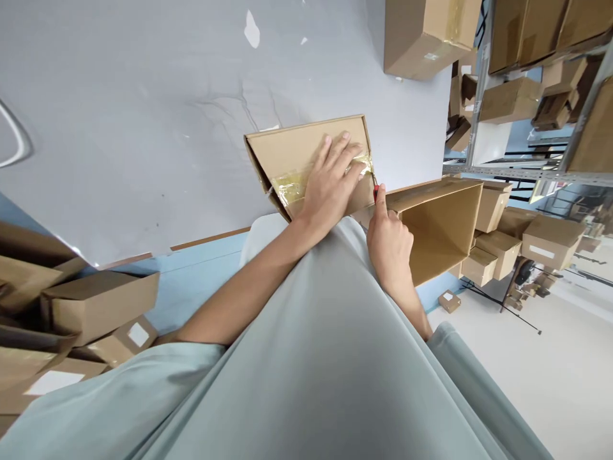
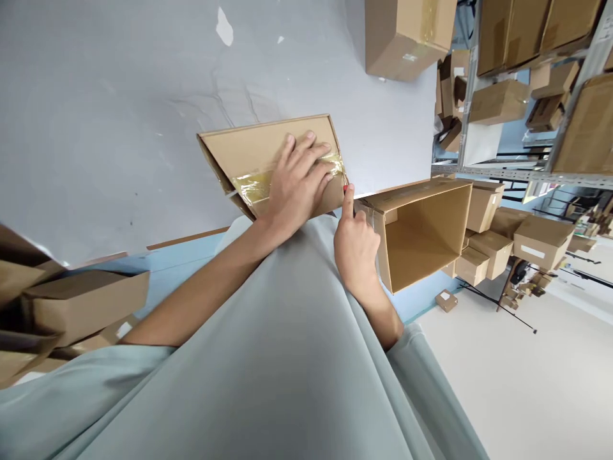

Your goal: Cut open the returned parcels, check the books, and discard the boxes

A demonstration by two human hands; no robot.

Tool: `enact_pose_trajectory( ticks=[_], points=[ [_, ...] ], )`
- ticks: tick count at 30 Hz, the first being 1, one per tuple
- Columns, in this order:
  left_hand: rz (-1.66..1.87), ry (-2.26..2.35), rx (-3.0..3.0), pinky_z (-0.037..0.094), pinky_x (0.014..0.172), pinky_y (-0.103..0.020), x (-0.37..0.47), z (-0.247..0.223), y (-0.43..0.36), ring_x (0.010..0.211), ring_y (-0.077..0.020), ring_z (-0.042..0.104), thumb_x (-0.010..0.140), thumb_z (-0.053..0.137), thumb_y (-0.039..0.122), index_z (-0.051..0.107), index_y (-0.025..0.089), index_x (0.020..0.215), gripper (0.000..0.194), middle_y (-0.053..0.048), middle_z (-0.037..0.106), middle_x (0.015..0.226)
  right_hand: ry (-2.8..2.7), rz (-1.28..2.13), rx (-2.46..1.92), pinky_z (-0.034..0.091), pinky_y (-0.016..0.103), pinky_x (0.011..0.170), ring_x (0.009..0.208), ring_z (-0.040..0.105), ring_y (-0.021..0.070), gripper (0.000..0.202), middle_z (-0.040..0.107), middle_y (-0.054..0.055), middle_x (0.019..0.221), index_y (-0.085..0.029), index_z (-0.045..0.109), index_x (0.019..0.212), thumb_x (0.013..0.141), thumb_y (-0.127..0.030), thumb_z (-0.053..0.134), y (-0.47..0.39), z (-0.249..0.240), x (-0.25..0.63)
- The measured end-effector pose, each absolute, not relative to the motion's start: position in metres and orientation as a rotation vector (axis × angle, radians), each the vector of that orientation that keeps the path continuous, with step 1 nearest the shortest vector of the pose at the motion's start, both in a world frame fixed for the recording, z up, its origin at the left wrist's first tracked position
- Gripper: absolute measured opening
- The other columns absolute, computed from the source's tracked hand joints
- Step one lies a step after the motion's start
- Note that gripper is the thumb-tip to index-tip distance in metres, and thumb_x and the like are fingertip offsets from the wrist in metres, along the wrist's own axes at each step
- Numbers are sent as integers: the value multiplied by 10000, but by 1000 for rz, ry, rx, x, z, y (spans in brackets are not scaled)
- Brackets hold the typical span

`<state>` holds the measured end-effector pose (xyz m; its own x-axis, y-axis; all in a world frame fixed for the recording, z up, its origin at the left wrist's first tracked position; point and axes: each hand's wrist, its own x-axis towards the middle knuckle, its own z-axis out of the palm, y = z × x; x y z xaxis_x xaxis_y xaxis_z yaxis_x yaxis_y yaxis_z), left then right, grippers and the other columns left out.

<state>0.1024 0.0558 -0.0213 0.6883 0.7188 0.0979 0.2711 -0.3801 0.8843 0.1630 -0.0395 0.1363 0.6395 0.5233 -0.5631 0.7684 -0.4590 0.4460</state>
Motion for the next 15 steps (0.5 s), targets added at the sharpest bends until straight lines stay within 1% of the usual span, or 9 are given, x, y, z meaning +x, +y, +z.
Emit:
enact_pose_trajectory(
  ticks=[3,5,7,9,10,11,12,15],
  points=[
    [588,788,1965,108,1530,-629,101,-20,53,1771,-217,355,1209,233,457,705,344,1305,495,3,648,1691,1009,-481,2201,636,323,814,890,802,249,795,818,142,1136,-252,157,1897,1153,-206,433,-37,143,161],
    [558,779,1972,62,1538,-610,101,-21,52,1795,-191,285,1207,162,484,697,341,1328,566,16,621,1722,1021,-489,2238,634,345,853,921,794,263,795,816,136,1145,-263,121,1901,1160,-233,407,-33,147,159],
    [527,746,1992,-60,1536,-590,103,-25,52,1831,-165,110,1189,157,560,679,353,1386,596,50,597,1743,1038,-479,2283,629,366,884,940,788,268,771,809,131,1159,-272,123,1902,1170,-232,365,-29,149,157],
    [514,701,2032,-234,1492,-566,105,-29,52,1823,-139,-111,1150,228,668,655,377,1430,588,103,600,1732,1058,-466,2322,622,371,895,946,785,263,732,800,135,1192,-267,162,1899,1184,-215,312,-25,148,156],
    [511,686,2049,-292,1466,-549,106,-30,51,1806,-127,-185,1132,259,702,644,387,1441,585,123,604,1724,1064,-463,2338,619,369,893,944,784,260,716,796,140,1212,-262,181,1897,1191,-209,290,-23,146,155],
    [506,685,2058,-304,1461,-536,107,-31,51,1797,-113,-207,1132,264,700,638,388,1447,580,132,602,1724,1064,-461,2350,617,367,887,941,783,257,707,793,145,1230,-259,188,1896,1197,-208,277,-21,143,156],
    [506,699,2057,-273,1478,-532,108,-30,51,1803,-102,-171,1149,238,664,640,378,1442,573,125,599,1729,1059,-461,2360,616,365,882,938,780,254,705,790,149,1242,-262,176,1898,1201,-213,277,-20,140,156],
    [518,770,2021,-42,1544,-555,105,-22,51,1820,-110,110,1200,143,478,671,329,1386,580,50,596,1747,1031,-458,2375,624,367,876,949,775,260,751,787,155,1248,-295,59,1902,1203,-263,331,-16,130,158]
  ],
)
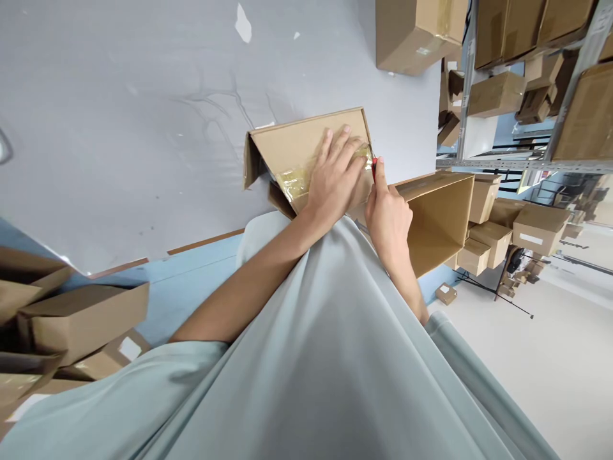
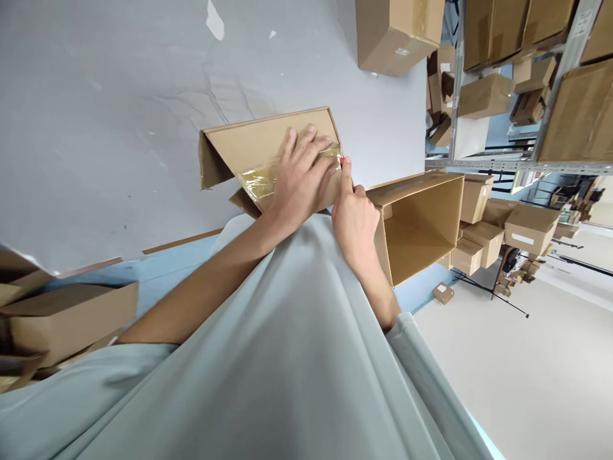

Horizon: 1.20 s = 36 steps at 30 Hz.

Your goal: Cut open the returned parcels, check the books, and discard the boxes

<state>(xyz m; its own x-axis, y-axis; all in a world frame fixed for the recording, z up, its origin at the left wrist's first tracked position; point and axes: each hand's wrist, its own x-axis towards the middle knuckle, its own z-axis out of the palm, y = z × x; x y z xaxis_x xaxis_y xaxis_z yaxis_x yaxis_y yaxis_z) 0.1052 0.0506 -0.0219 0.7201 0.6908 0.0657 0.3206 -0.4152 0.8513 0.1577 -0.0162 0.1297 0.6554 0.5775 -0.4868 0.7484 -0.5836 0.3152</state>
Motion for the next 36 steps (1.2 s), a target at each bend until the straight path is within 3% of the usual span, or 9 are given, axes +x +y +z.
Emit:
enact_pose_trajectory(
  ticks=[3,7,15,21,24,27,29,33,36],
  points=[
    [549,766,1998,91,1540,-610,100,-9,52,1796,-178,276,1192,284,454,687,365,1372,450,17,634,1711,1013,-456,2365,631,382,892,990,778,280,808,778,172,1262,-298,-19,1896,1195,-311,381,-16,125,157],
    [527,739,1988,142,1525,-664,97,0,56,1792,-260,306,1110,524,521,683,447,1404,343,22,642,1693,987,-455,2321,628,390,912,1028,786,293,810,761,183,1304,-310,-36,1894,1195,-323,375,-16,125,155],
    [558,735,1920,113,1530,-672,100,-5,56,1796,-239,294,1120,446,520,681,438,1417,388,25,654,1686,985,-459,2331,619,403,928,1024,783,298,815,761,174,1277,-304,-63,1890,1189,-297,353,-18,125,159],
    [523,728,1994,0,1547,-620,104,-17,53,1835,-177,81,1104,415,641,653,409,1442,474,46,605,1735,994,-474,2345,626,406,923,999,783,294,794,771,163,1231,-300,-58,1891,1196,-288,326,-15,124,164],
    [497,716,2059,-230,1502,-544,110,-26,51,1814,-98,-120,1123,351,603,601,362,1507,518,73,578,1762,996,-458,2328,635,425,924,1028,793,305,794,767,177,1235,-299,-49,1892,1207,-316,351,-6,122,164],
    [489,658,2106,-408,1398,-499,115,-32,49,1751,-91,-325,1094,387,675,585,368,1520,562,125,582,1751,980,-442,2279,643,425,921,1030,808,304,823,771,189,1227,-295,-29,1894,1203,-333,415,-2,126,161],
    [508,659,2084,-337,1444,-550,115,-31,47,1785,-133,-265,1095,380,688,627,364,1484,563,100,583,1753,954,-448,2234,649,415,914,1002,819,293,841,784,185,1198,-288,2,1897,1187,-306,453,-3,131,160],
    [560,712,1988,41,1531,-653,111,-26,47,1837,-223,111,1159,284,586,680,318,1428,549,-8,590,1751,920,-472,2198,658,412,902,974,824,296,834,813,173,1119,-253,55,1900,1162,-245,443,-8,136,164],
    [559,701,1977,21,1523,-678,111,-27,49,1839,-246,82,1146,356,651,673,358,1432,517,40,597,1737,944,-462,2203,662,418,906,998,826,303,815,815,181,1151,-247,76,1901,1164,-233,423,-8,132,169]
  ],
)
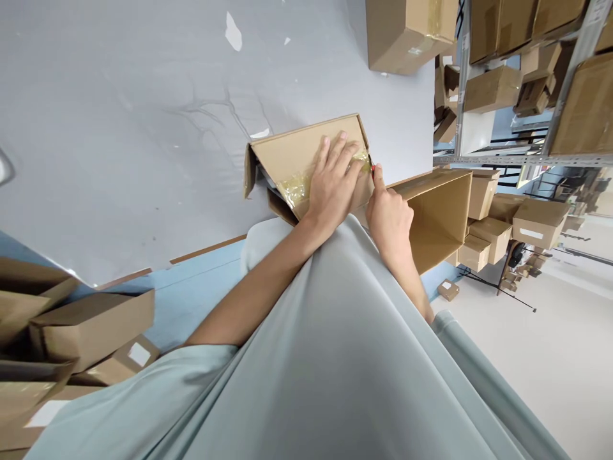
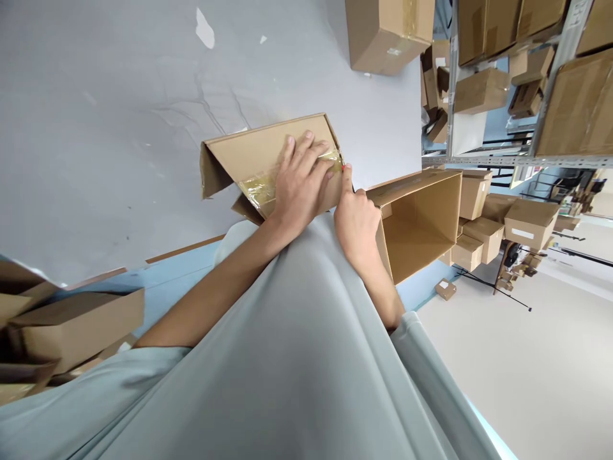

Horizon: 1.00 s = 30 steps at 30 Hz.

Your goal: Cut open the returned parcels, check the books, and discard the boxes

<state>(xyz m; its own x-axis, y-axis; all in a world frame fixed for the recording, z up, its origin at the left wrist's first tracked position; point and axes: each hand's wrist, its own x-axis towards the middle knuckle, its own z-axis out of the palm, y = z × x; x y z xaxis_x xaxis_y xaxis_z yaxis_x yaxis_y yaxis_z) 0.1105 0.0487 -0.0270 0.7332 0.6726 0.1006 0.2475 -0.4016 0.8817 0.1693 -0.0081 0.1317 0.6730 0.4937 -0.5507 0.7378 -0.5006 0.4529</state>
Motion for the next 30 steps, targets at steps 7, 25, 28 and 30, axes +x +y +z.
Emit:
enact_pose_trajectory(
  ticks=[7,25,28,30],
  points=[
    [590,716,1956,194,1484,-728,104,-19,43,1760,-285,389,1204,314,494,692,340,1371,442,-53,683,1644,918,-497,2146,659,355,850,950,836,273,799,819,171,1124,-242,170,1896,1145,-157,425,-25,140,165],
    [636,831,2030,235,1490,-639,83,-18,59,1705,-293,485,1220,473,550,748,285,1290,389,-59,710,1606,1112,-545,2689,641,503,894,952,807,383,734,854,191,1184,-238,234,1889,1197,-457,346,-79,99,292],
    [669,1159,1980,219,1471,-705,54,3,50,1733,-370,426,1180,581,597,704,292,1444,422,-95,652,1665,1189,-528,2887,636,561,973,1110,797,411,780,798,250,1343,-155,144,1890,1201,-510,238,-70,20,352],
    [701,1446,1949,174,1470,-722,30,14,41,1781,-408,309,1109,715,629,597,311,1607,602,-120,539,1770,1197,-581,2916,608,609,1065,1262,763,439,775,703,312,1489,-102,218,1863,1192,-490,220,-59,-42,384]
  ],
)
